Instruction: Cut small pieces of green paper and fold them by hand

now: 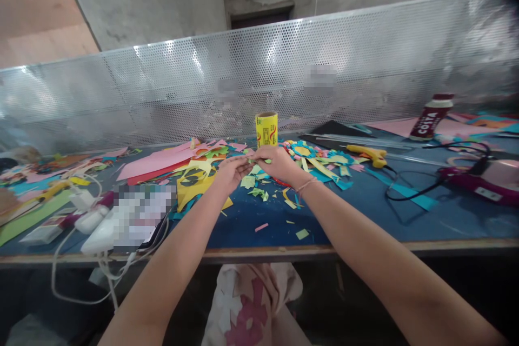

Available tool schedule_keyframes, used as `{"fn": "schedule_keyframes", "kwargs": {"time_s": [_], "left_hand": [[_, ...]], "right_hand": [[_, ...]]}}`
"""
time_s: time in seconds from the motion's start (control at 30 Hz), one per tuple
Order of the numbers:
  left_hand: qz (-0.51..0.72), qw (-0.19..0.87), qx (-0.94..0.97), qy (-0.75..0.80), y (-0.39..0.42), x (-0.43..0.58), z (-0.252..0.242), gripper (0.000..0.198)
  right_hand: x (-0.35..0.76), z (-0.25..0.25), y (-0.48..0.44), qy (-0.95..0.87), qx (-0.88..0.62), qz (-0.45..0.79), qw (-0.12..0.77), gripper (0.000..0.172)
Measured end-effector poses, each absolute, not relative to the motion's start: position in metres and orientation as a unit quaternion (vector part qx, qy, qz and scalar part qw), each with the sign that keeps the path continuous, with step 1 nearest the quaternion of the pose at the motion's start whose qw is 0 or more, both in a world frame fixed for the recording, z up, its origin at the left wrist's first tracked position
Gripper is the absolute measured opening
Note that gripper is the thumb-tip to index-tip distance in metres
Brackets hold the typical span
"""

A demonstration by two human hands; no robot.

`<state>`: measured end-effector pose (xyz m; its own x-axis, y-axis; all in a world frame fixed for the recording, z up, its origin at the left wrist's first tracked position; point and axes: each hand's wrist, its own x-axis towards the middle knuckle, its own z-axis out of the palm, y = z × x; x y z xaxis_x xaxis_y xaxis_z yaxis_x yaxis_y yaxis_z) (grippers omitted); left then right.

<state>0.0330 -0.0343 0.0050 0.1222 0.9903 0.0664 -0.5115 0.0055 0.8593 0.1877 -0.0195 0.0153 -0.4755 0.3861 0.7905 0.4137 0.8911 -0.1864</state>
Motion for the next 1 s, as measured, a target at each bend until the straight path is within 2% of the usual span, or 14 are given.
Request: {"fn": "schedule_keyframes", "kwargs": {"time_s": [0.2, 0.37, 0.57, 0.73, 1.0], "left_hand": [[0.590, 0.641, 0.383, 0.307, -0.032, 0.032, 0.003, 0.006], [0.593, 0.637, 0.390, 0.302, -0.033, 0.031, 0.006, 0.004], [0.596, 0.626, 0.417, 0.282, -0.032, 0.030, 0.006, 0.012], [0.601, 0.617, 0.430, 0.271, -0.033, 0.030, 0.006, 0.015], [0.608, 0.597, 0.449, 0.270, -0.033, 0.031, 0.007, 0.015]], "right_hand": [[0.188, 0.016, -0.024, -0.893, -0.213, -0.095, 0.385, 0.030], [0.185, 0.013, -0.023, -0.881, -0.218, -0.091, 0.410, 0.030], [0.179, 0.014, -0.024, -0.829, -0.289, -0.016, 0.478, 0.024], [0.175, 0.016, -0.026, -0.781, -0.335, 0.103, 0.517, 0.015], [0.173, 0.015, -0.024, -0.729, -0.349, 0.242, 0.537, 0.009]]}}
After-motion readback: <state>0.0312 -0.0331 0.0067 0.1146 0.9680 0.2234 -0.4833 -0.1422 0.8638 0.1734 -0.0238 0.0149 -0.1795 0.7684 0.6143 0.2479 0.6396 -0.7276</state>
